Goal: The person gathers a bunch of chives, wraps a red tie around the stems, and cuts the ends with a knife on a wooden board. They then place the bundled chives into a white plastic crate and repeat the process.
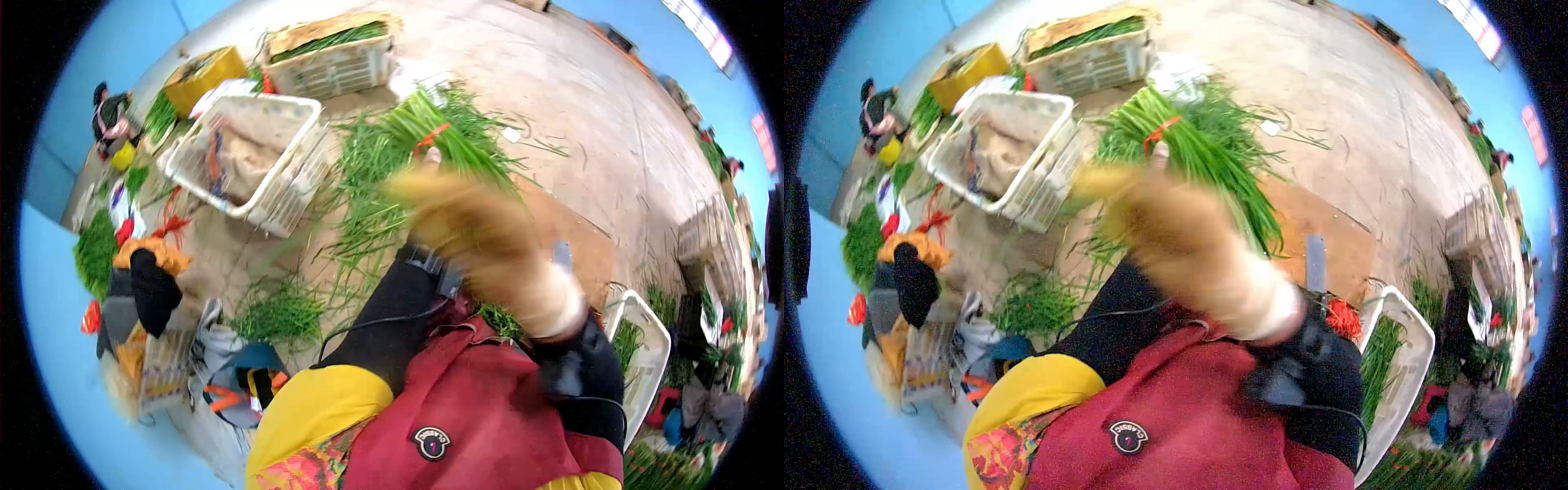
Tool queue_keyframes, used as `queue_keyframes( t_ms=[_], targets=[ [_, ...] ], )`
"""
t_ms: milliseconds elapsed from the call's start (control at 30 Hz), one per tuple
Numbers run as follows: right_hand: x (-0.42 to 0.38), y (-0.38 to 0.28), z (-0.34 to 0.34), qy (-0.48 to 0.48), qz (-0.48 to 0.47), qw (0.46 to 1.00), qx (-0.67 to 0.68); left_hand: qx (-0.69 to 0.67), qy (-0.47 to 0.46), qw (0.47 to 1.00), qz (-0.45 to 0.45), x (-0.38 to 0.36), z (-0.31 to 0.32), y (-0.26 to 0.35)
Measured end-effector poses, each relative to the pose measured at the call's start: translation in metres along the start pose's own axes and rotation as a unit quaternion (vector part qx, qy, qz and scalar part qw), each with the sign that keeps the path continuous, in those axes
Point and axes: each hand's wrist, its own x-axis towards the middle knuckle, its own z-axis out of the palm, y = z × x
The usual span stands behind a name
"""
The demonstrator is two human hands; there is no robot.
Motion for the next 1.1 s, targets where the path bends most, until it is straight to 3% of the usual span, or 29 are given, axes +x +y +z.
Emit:
queue_keyframes(
  t_ms=[33,67,100,200,267,300,333,367,400,467,500,567,733,800,867,933,967,1000,1033,1067,1100],
  targets=[
    [0.032,-0.034,0.013,-0.124,-0.009,0.973,-0.196,-0.023,0.125,0.992,0.021,-0.009,0.014,-0.007],
    [0.025,-0.035,0.018,-0.093,0.085,0.982,-0.139,-0.067,0.001,0.996,-0.055,-0.001,0.004,0.006],
    [0.019,-0.028,0.01,-0.045,0.107,0.978,-0.173,-0.063,-0.082,0.99,-0.096,0.001,0.001,0.008],
    [-0.007,-0.002,-0.042,0.08,0.117,0.926,-0.351,-0.024,-0.209,0.97,-0.12,-0.009,0.032,0.014],
    [-0.034,0.03,-0.066,0.086,0.169,0.876,-0.443,0.051,-0.149,0.987,0.005,-0.002,0.044,-0.001],
    [-0.045,0.041,-0.073,0.099,0.172,0.85,-0.487,0.145,-0.15,0.975,0.075,0.022,0.011,-0.019],
    [-0.056,0.051,-0.081,0.117,0.234,0.837,-0.48,0.206,-0.035,0.974,0.083,0.008,0.024,-0.027],
    [-0.063,0.034,-0.084,0.122,0.296,0.823,-0.47,0.212,-0.053,0.972,0.093,-0.005,0.04,-0.032],
    [-0.068,0.024,-0.088,0.161,0.306,0.842,-0.414,0.198,-0.122,0.969,0.089,-0.015,0.055,-0.028],
    [-0.089,0.022,-0.105,0.239,0.171,0.909,-0.296,0.149,-0.184,0.971,0.042,-0.037,0.084,-0.031],
    [-0.102,0.018,-0.112,0.249,0.17,0.906,-0.298,0.15,-0.192,0.969,0.036,-0.045,0.093,-0.037],
    [-0.122,0.002,-0.12,0.232,0.23,0.942,-0.073,0.16,-0.27,0.949,-0.03,-0.059,0.111,-0.043],
    [-0.172,-0.036,-0.122,0.356,0.196,0.909,0.091,0.207,-0.375,0.89,-0.154,-0.085,0.166,-0.037],
    [-0.188,-0.061,-0.128,0.357,0.192,0.903,0.14,0.255,-0.449,0.833,-0.199,-0.069,0.162,-0.031],
    [-0.2,-0.085,-0.128,0.367,0.188,0.896,0.165,0.397,-0.477,0.759,-0.196,-0.047,0.166,-0.014],
    [-0.216,-0.09,-0.122,0.365,0.242,0.809,0.393,0.408,-0.451,0.749,-0.263,-0.016,0.158,-0.011],
    [-0.233,-0.074,-0.126,0.3,0.199,0.856,0.371,0.408,-0.455,0.747,-0.264,-0.006,0.156,-0.012],
    [-0.25,-0.044,-0.128,0.302,0.197,0.856,0.37,0.365,-0.481,0.731,-0.318,0.003,0.153,-0.013],
    [-0.264,-0.004,-0.131,0.299,0.152,0.931,0.146,0.32,-0.504,0.712,-0.37,0.007,0.152,-0.016],
    [-0.275,0.031,-0.132,0.279,0.099,0.951,-0.084,0.321,-0.504,0.711,-0.371,-0.007,0.157,-0.026],
    [-0.279,0.048,-0.131,0.246,0.04,0.918,-0.31,0.321,-0.529,0.697,-0.362,-0.031,0.165,-0.042]
  ],
)
